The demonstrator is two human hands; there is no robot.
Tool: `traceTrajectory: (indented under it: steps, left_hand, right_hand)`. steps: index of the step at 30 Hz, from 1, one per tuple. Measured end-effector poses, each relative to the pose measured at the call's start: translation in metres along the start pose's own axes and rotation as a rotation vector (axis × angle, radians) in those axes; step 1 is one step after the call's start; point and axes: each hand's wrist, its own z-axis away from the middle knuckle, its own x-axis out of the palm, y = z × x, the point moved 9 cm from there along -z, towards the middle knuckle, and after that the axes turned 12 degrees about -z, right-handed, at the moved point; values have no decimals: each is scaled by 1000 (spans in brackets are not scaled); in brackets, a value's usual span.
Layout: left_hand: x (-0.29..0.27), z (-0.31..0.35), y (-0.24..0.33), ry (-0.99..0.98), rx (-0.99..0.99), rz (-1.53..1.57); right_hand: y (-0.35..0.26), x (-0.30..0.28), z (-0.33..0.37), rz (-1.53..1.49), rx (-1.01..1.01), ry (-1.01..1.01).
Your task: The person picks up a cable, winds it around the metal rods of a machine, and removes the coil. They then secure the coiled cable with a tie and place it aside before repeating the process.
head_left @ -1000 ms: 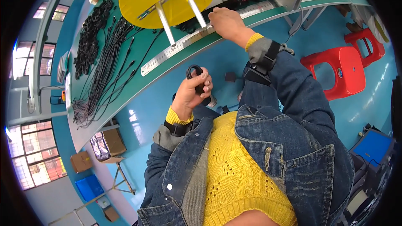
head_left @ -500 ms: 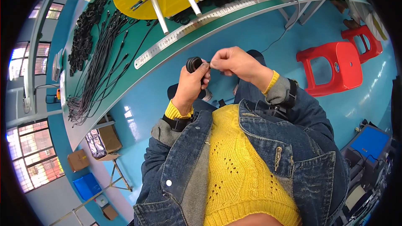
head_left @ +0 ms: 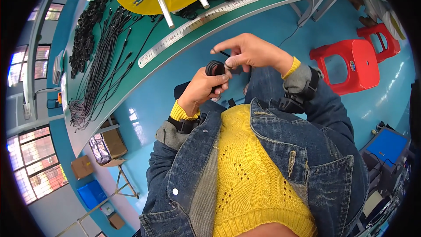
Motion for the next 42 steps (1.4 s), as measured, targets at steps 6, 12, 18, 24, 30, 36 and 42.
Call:
traceTrajectory:
  steps: [6,12,18,24,30,36,42]
  left_hand:
    - [4,-10,-12,-114,36,-320]
    - [-4,7,-1,-199,111,314]
    - [23,11,10,-511,34,789]
    - [22,6,-4,-347,-16,569]
    - [1,1,-11,-265,107,202]
    - [-4,4,-13,-135,-137,270]
    - [3,1,-20,-155,-133,389]
  right_hand:
    - [-8,46,-14,593,-359,-192]
    - [39,19,-11,-474,-34,11]
    - [-42,24,3,710,-508,99]
    - [-19,43,-13,998,-394,-9]
    - [0,33,-6,679,-362,320]
    - [24,30,0,460,-341,465]
    - [29,28,-3,484,-388,420]
